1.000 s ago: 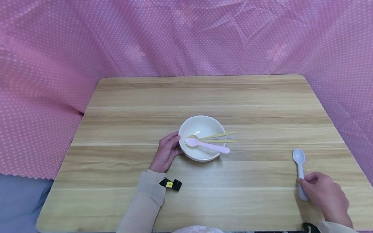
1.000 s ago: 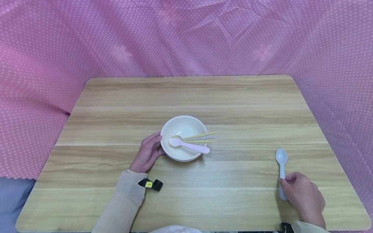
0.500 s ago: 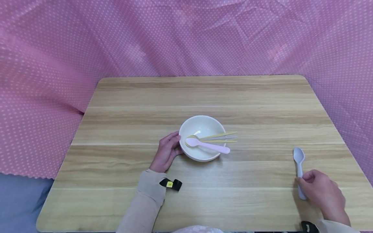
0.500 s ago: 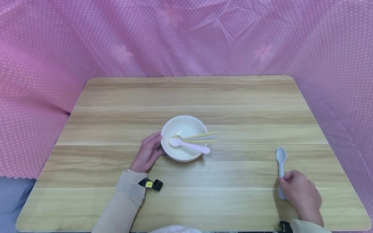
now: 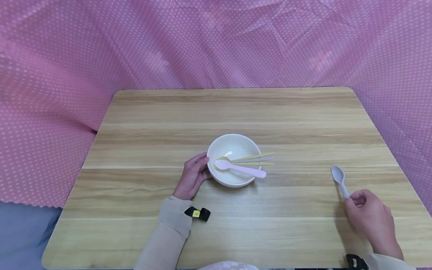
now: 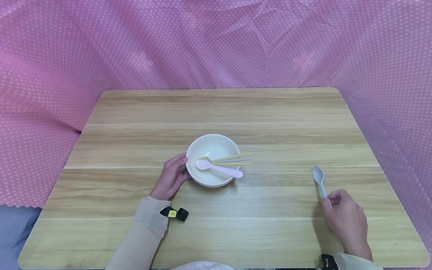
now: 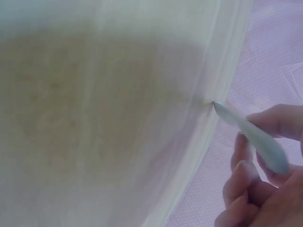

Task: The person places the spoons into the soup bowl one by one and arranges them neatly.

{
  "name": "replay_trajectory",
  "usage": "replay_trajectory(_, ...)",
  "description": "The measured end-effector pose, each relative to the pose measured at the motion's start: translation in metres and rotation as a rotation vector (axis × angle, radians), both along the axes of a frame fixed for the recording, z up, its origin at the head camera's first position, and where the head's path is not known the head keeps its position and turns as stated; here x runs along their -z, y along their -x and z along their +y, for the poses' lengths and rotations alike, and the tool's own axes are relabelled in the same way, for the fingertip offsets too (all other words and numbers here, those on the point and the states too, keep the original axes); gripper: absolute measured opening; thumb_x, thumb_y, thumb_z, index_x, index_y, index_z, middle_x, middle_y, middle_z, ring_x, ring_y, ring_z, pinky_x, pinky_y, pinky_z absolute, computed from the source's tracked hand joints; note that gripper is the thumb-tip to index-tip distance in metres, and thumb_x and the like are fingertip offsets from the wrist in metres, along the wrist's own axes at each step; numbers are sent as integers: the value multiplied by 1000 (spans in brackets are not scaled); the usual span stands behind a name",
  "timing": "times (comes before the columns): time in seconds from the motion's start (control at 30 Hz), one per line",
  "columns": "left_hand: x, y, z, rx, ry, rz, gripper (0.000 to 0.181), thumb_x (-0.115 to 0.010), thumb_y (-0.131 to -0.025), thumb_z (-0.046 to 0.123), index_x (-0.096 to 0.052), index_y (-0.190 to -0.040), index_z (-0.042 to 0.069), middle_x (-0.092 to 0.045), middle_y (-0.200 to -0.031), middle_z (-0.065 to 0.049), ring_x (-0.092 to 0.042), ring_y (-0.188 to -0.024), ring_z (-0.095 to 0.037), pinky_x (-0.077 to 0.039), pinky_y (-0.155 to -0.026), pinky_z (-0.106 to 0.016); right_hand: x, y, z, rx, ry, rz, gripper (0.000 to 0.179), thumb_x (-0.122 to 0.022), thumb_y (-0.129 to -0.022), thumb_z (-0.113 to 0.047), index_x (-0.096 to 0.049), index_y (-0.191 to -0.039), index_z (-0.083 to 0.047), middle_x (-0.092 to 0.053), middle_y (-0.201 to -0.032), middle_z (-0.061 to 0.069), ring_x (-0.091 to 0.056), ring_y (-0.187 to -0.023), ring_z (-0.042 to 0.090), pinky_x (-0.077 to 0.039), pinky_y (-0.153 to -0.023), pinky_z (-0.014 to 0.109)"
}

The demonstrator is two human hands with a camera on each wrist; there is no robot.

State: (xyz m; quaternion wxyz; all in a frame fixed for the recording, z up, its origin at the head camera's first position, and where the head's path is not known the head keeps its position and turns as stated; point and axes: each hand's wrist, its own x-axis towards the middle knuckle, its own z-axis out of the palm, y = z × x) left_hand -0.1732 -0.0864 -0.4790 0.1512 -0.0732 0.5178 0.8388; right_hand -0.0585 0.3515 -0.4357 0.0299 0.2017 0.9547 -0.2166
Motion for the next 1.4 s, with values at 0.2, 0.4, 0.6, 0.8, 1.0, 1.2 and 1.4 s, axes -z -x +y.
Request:
replay_trajectory(0.2,0,0,0,3,5,5,43,-56,-91,16,-50,-131,-1,-55,-125,-20,-61,-92,-19,-55,-76,-31,-2,2,-6,54,19,87,28,-57,-87,-28,-61,-99,-4,-65,-82,6,-46,-63,4,-32,-61,30)
replay_trajectory(0.4,0,-1,-1,8,3,13,44,-56,-92,15,-50,-132,-1,-53,-129,-22,-61,-92,-20,-55,-77,-32,-6,6,-11,107,44,116,30,-58,-88,-31,-63,-101,-4,-66,-83,7,-43,-61,-1,-31,-61,29)
replay_trajectory(0.6,1,0,-1,16,1,14,44,-57,-92,16,-50,-132,-1,-52,-130,-22,-61,-94,-20,-55,-79,-33,-10,10,-18,140,58,162,29,-60,-87,-31,-66,-99,-5,-68,-83,10,-41,-59,-5,-32,-60,27)
replay_trajectory(0.8,1,0,-1,18,1,17,44,-57,-92,17,-50,-132,-1,-53,-129,-22,-61,-94,-20,-55,-80,-34,-12,16,-28,177,91,217,26,-64,-85,-29,-68,-96,-6,-62,-73,-4,-42,-59,-3,-35,-57,23)
replay_trajectory(1.0,2,0,-1,16,-2,18,44,-57,-92,16,-50,-131,-1,-55,-126,-20,-62,-95,-20,-55,-80,-34,-14,22,-40,252,168,242,25,-66,-83,-29,-68,-95,-6,-53,-69,-19,-44,-64,-3,-37,-58,19)
replay_trajectory(1.2,2,-1,-1,9,-1,26,43,-56,-92,15,-50,-131,-1,-56,-123,-19,-62,-93,-20,-55,-79,-33,-13,27,-55,241,209,243,27,-65,-85,-29,-67,-97,-5,-65,-83,3,-46,-67,1,-38,-57,17)
replay_trajectory(1.4,2,0,-1,6,2,27,43,-56,-92,15,-50,-131,-1,-57,-124,-19,-62,-93,-20,-55,-79,-33,-17,30,-67,235,239,226,28,-63,-86,-30,-67,-100,-5,-65,-94,10,-48,-72,7,-39,-57,17)
